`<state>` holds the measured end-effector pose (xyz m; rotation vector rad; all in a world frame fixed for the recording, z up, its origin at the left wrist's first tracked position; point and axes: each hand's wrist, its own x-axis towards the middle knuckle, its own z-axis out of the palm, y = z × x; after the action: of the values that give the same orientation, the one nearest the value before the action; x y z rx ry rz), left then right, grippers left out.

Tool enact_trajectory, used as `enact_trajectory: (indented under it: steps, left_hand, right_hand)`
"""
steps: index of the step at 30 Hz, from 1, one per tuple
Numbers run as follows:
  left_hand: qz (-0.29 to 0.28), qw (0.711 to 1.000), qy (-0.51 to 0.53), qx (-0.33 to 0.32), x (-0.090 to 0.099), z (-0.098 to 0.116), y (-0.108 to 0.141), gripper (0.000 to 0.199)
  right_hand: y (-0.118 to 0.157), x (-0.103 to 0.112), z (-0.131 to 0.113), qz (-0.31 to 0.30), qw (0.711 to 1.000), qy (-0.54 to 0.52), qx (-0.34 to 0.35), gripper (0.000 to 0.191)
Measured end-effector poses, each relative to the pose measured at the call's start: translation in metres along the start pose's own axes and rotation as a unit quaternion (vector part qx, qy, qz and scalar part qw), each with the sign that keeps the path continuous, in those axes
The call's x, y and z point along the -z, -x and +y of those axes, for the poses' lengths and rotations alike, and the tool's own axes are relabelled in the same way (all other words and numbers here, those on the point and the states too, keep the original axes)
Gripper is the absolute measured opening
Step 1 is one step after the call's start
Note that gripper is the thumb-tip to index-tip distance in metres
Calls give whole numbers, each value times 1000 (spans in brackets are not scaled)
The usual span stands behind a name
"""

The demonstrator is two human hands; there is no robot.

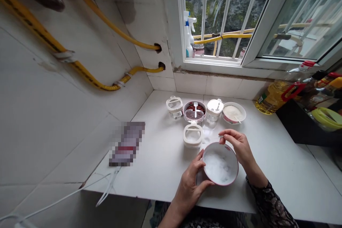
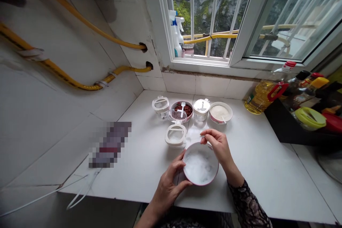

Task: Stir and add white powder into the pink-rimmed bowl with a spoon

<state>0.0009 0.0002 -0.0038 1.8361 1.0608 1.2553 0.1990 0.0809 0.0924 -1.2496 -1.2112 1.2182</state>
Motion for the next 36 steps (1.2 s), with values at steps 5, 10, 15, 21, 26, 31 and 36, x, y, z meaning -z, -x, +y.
enact_trajectory:
  steps: [5,10,15,21,26,31,36]
  left_hand:
    - [-10,1000,2,21,-1,-1,1,39]
    - [-8,1000,0,30,-1,0,0,39]
    - [-7,1000,2,25,0,0,1,40]
    - [-14,1000,-3,20,1,0,1,39]
    - [-16,999,-10,26,1,-1,3,39]
    - [-20,999,-4,32,2,-1,3,39]
    - [-15,999,3,28,2,-1,3,40]
  right_hand:
    - [0,-17,-2,-35,961,156,225,20]
    - [-2,-21,0,-98,843,325,416,32]
    - [4,-4,-6,-40,891,265,366,24]
    - [4,12,2,-23,917,278,286,20]
    - [4,3,13,-145,899,321,259,23]
    - [5,4,9,-118,937,276,179,25]
    - [4,8,1,-85,977,179,78,21]
